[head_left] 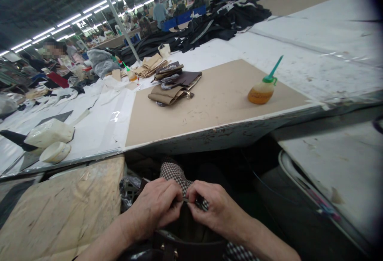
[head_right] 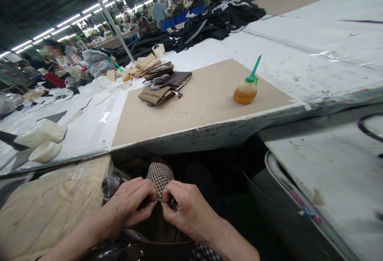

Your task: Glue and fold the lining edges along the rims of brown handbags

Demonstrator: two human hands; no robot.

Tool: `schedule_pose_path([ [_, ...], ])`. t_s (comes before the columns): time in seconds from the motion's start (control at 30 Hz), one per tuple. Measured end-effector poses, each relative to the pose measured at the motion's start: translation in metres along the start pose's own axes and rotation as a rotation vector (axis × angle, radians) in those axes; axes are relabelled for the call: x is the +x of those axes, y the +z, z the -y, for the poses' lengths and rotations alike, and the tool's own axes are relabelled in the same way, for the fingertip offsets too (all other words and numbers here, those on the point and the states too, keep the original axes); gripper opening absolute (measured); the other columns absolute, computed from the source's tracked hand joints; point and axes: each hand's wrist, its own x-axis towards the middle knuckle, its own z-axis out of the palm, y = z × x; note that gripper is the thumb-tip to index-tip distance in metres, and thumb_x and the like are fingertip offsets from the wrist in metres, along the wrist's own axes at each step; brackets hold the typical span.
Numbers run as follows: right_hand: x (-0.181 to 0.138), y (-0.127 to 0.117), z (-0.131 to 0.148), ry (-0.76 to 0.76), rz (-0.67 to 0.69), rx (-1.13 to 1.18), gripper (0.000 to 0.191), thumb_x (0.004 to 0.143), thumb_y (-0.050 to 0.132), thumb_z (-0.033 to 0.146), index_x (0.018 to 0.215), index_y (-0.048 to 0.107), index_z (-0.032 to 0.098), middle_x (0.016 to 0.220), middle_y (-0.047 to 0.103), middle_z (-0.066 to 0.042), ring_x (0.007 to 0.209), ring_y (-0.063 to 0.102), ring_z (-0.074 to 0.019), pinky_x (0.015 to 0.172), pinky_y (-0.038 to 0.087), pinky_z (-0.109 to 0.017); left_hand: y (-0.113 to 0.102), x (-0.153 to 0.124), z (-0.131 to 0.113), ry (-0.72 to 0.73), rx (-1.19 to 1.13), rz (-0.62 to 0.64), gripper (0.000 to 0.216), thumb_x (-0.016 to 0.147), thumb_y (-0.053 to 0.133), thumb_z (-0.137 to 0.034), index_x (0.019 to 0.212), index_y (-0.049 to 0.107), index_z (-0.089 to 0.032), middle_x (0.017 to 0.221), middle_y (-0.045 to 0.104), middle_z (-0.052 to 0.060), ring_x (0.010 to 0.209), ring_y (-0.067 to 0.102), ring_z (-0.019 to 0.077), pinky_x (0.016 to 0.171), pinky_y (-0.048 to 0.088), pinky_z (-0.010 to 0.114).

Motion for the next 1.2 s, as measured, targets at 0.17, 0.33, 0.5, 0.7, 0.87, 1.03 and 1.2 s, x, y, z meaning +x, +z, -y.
schedule_pose_path([
  [0.17, 0.001, -0.005, 0.006, 0.126, 0.037, 0.066, 0.013, 0.08, 0.063, 0.006, 0.079, 0.062, 0.019, 0.076, 0.064, 0.003, 0.07, 0.058, -0.0123, 0.063, 0.041, -0.023, -0.014, 0.001, -0.005, -0.089, -0.144, 0.041, 0.014, 0.087, 0.049, -0.007, 0.092, 0.051, -0.021, 0.084, 0.062, 0.0, 0.077, 0.054, 0.0163, 0.071, 0.043, 0.029],
  [0.33, 0.002, -0.008, 0.01, 0.186, 0.039, 0.118, 0.012, 0.082, 0.064, 0.007, 0.08, 0.064, 0.019, 0.076, 0.064, 0.004, 0.068, 0.058, -0.0121, 0.062, 0.041, -0.022, -0.018, -0.003, -0.013, -0.209, -0.209, 0.044, 0.034, 0.082, 0.054, -0.007, 0.113, 0.05, -0.021, 0.1, 0.063, 0.004, 0.095, 0.057, 0.02, 0.084, 0.049, 0.033],
  [0.5, 0.001, -0.005, 0.013, 0.246, 0.047, 0.268, 0.019, 0.084, 0.062, 0.008, 0.097, 0.062, 0.022, 0.09, 0.07, 0.002, 0.076, 0.065, -0.0144, 0.067, 0.048, -0.022, -0.028, 0.0, -0.017, -0.26, -0.27, 0.091, 0.053, 0.077, 0.058, -0.004, 0.125, 0.051, -0.024, 0.108, 0.065, 0.002, 0.107, 0.056, 0.0203, 0.095, 0.046, 0.033],
  [0.7, 0.001, -0.007, 0.016, 0.303, 0.13, 0.348, 0.037, 0.087, 0.06, 0.014, 0.122, 0.059, 0.025, 0.101, 0.076, -0.001, 0.083, 0.071, -0.0176, 0.073, 0.053, -0.025, -0.037, 0.015, -0.014, -0.265, -0.226, 0.232, 0.017, 0.096, 0.055, -0.019, 0.098, 0.07, -0.025, 0.088, 0.071, -0.002, 0.087, 0.061, 0.0155, 0.08, 0.044, 0.027],
  [0.87, 0.002, -0.011, 0.016, 0.297, 0.167, 0.242, 0.027, 0.089, 0.057, 0.015, 0.106, 0.076, 0.026, 0.091, 0.077, -0.001, 0.085, 0.071, -0.0193, 0.074, 0.051, -0.025, -0.03, 0.011, -0.007, -0.269, -0.182, 0.256, 0.018, 0.097, 0.055, -0.019, 0.089, 0.071, -0.024, 0.081, 0.07, -0.003, 0.084, 0.06, 0.0154, 0.078, 0.041, 0.027],
  [1.03, 0.002, -0.01, 0.017, 0.292, 0.137, 0.22, 0.023, 0.089, 0.058, 0.015, 0.1, 0.076, 0.024, 0.082, 0.076, 0.001, 0.077, 0.07, -0.0178, 0.069, 0.049, -0.024, -0.028, 0.008, -0.007, -0.288, -0.219, 0.237, 0.015, 0.096, 0.058, -0.02, 0.095, 0.072, -0.026, 0.086, 0.071, -0.002, 0.087, 0.06, 0.0159, 0.078, 0.043, 0.027],
  [1.2, 0.001, -0.008, 0.018, 0.313, 0.131, 0.252, 0.015, 0.088, 0.059, 0.017, 0.091, 0.074, 0.02, 0.077, 0.074, 0.001, 0.073, 0.069, -0.0172, 0.066, 0.048, -0.023, -0.028, 0.009, -0.007, -0.326, -0.274, 0.21, 0.013, 0.092, 0.064, -0.02, 0.095, 0.074, -0.027, 0.086, 0.072, -0.003, 0.087, 0.061, 0.0156, 0.078, 0.045, 0.025],
])
